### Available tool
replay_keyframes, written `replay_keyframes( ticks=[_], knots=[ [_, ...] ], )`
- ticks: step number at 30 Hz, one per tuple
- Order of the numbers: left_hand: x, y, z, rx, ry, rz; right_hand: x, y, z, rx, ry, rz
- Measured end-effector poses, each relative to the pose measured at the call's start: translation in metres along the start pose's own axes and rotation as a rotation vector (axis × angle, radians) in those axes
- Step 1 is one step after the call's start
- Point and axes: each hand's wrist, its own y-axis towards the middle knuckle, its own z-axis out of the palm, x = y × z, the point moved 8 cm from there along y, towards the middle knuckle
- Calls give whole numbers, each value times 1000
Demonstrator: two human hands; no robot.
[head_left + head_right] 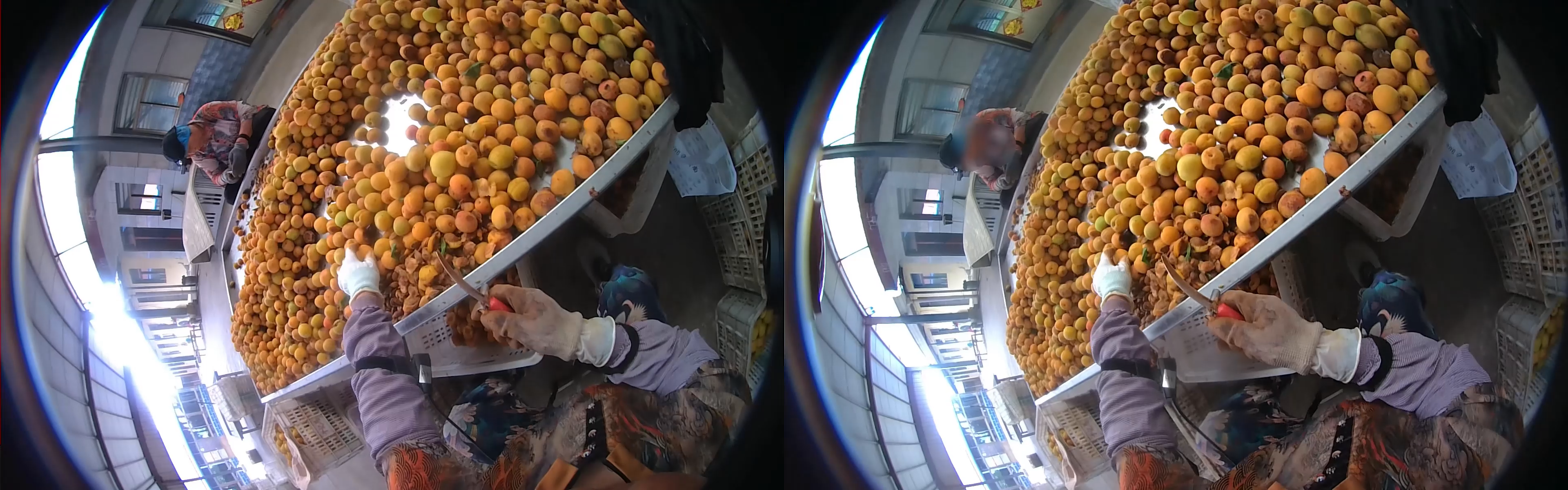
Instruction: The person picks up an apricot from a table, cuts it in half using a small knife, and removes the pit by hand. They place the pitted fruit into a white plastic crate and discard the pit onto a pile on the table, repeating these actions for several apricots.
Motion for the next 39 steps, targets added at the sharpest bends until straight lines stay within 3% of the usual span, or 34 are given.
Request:
replay_keyframes(
  ticks=[5,8,10,12,14,18,20,22,26,39],
  knots=[
    [5,8,7,24,-53,-4,-9,0,1,14,67,107],
    [18,2,10,-35,-143,-40,-6,1,5,5,84,21],
    [43,10,21,-184,-833,98,-9,0,4,-3,25,-21],
    [32,-21,-14,-193,-993,106,-9,2,7,7,-36,-70],
    [21,-58,-22,29,-1663,2,-13,2,7,-15,-165,-31],
    [-5,-129,-36,313,-2060,37,-29,3,18,81,-111,19],
    [-13,-162,-34,368,-2165,71,-29,2,25,123,-147,-20],
    [-19,-195,-33,398,-2272,18,-39,-4,32,211,-253,165],
    [-33,-232,-40,421,-2334,155,-49,-10,48,318,-268,184],
    [-31,-257,-35,528,-2447,175,-46,-36,71,248,-477,309]
  ],
)
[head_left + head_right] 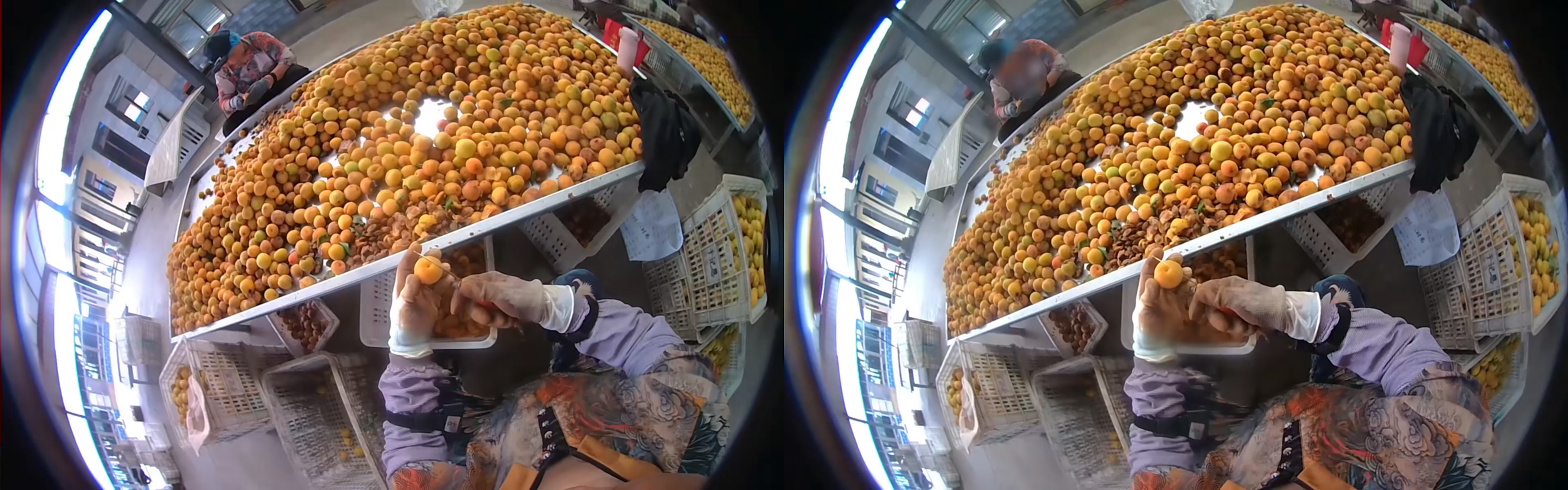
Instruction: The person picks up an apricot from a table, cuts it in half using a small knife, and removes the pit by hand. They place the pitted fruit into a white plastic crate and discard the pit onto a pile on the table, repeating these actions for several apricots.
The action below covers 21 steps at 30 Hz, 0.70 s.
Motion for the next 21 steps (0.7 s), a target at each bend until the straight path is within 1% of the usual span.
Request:
replay_keyframes(
  ticks=[4,6,7,9,13,16,18,19,21],
  knots=[
    [0,1,3,47,-22,20,2,-1,-1,44,-56,9],
    [-2,0,9,74,35,19,3,-4,1,69,-84,0],
    [-1,0,8,76,29,22,4,-5,1,67,-90,2],
    [-1,9,7,124,115,51,9,-6,-1,70,-64,15],
    [2,6,14,140,96,41,6,-11,-3,62,-83,40],
    [5,5,16,122,50,33,4,-10,2,94,-36,6],
    [10,5,16,143,-5,7,3,-7,7,156,29,-126],
    [11,4,19,149,-8,14,-2,-5,8,155,20,-128],
    [18,3,19,76,-50,-23,-11,1,5,91,67,-168]
  ],
)
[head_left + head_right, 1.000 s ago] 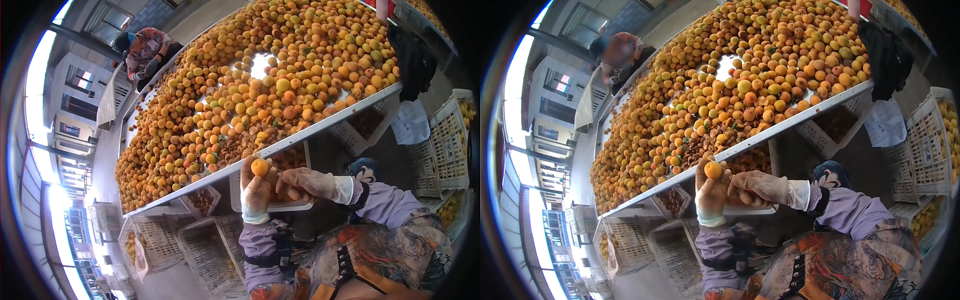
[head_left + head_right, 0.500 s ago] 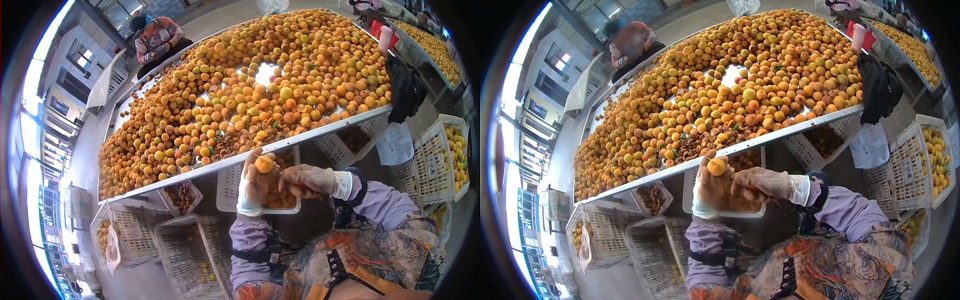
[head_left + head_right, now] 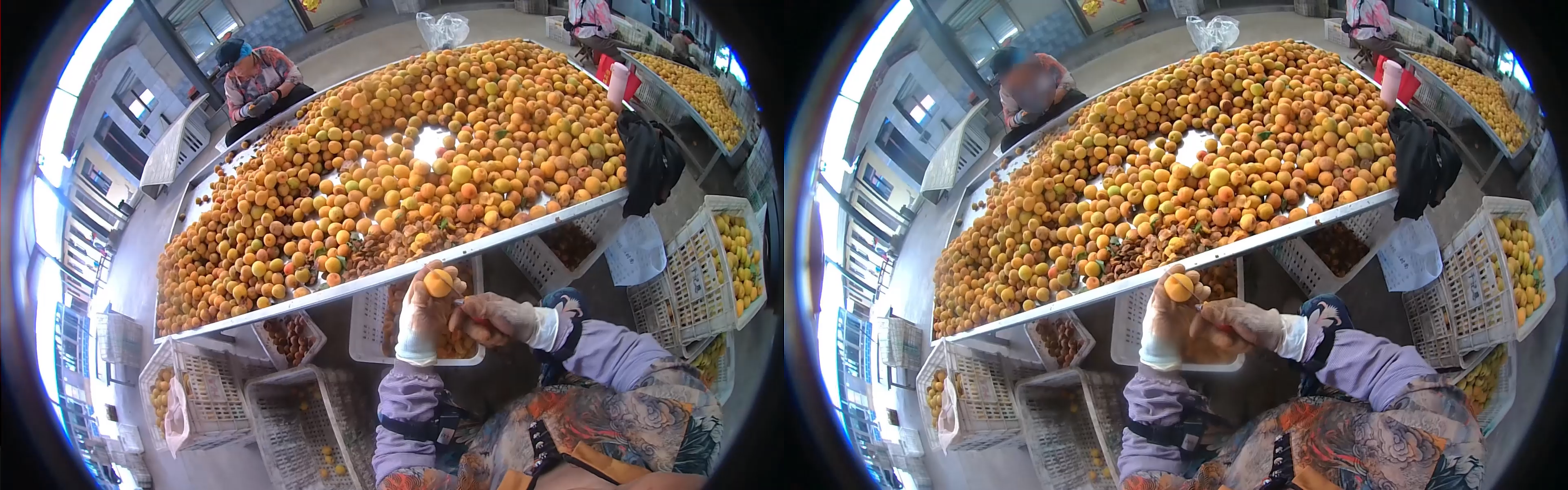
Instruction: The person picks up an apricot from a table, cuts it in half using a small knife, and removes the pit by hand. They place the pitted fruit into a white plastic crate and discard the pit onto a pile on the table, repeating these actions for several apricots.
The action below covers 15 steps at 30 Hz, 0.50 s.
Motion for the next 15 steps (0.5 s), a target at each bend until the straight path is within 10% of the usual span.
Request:
replay_keyframes(
  ticks=[15],
  knots=[
    [-15,-6,10,22,598,70,-3,-7,-9,-174,-23,315]
  ],
)
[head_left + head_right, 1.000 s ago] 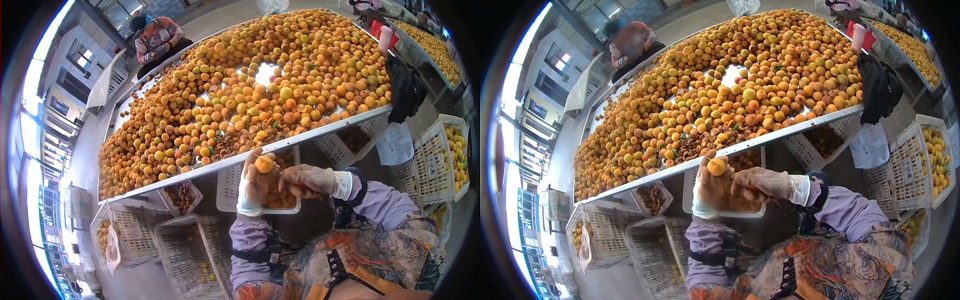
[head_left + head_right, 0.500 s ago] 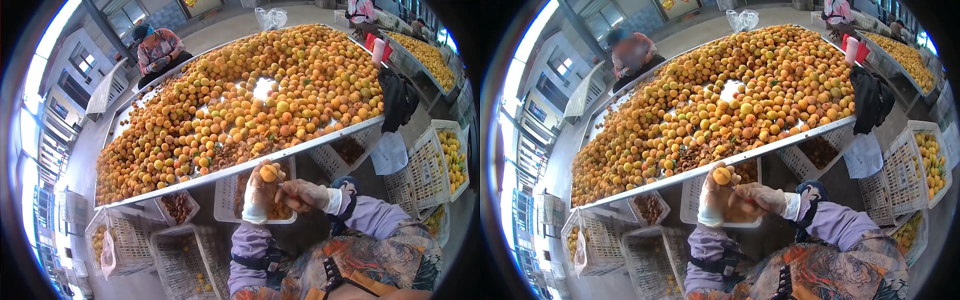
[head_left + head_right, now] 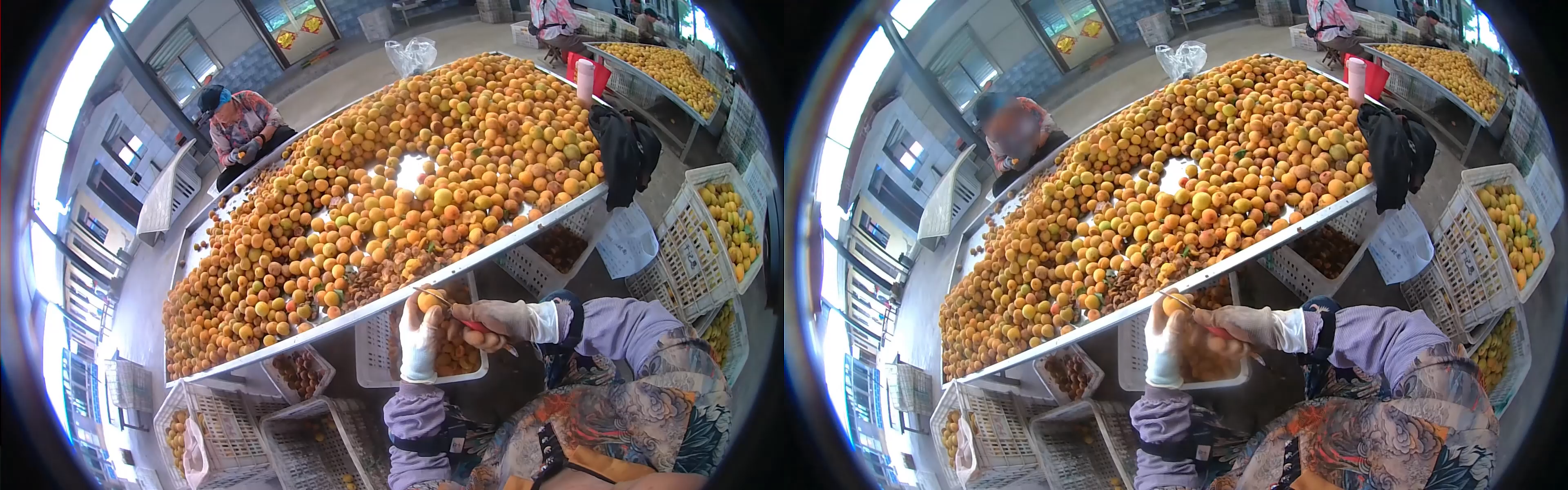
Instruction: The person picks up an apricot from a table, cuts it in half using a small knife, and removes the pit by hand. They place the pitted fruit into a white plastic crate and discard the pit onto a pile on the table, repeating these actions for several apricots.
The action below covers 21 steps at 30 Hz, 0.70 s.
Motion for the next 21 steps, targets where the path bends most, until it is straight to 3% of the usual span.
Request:
replay_keyframes(
  ticks=[2,3,5,7,13,21],
  knots=[
    [-8,-1,9,-67,-8,43,3,2,4,-53,-51,-16],
    [-8,-1,9,-66,-8,47,7,2,6,-94,-53,-122],
    [11,-2,8,-97,-124,-109,3,3,5,-140,-58,-227],
    [15,0,3,-103,-98,-96,-1,12,0,-168,-7,-244],
    [5,0,4,-77,-28,9,12,-1,10,-180,-1,-85],
    [32,-2,-2,-117,-285,-202,-17,21,9,-192,93,-88]
  ],
)
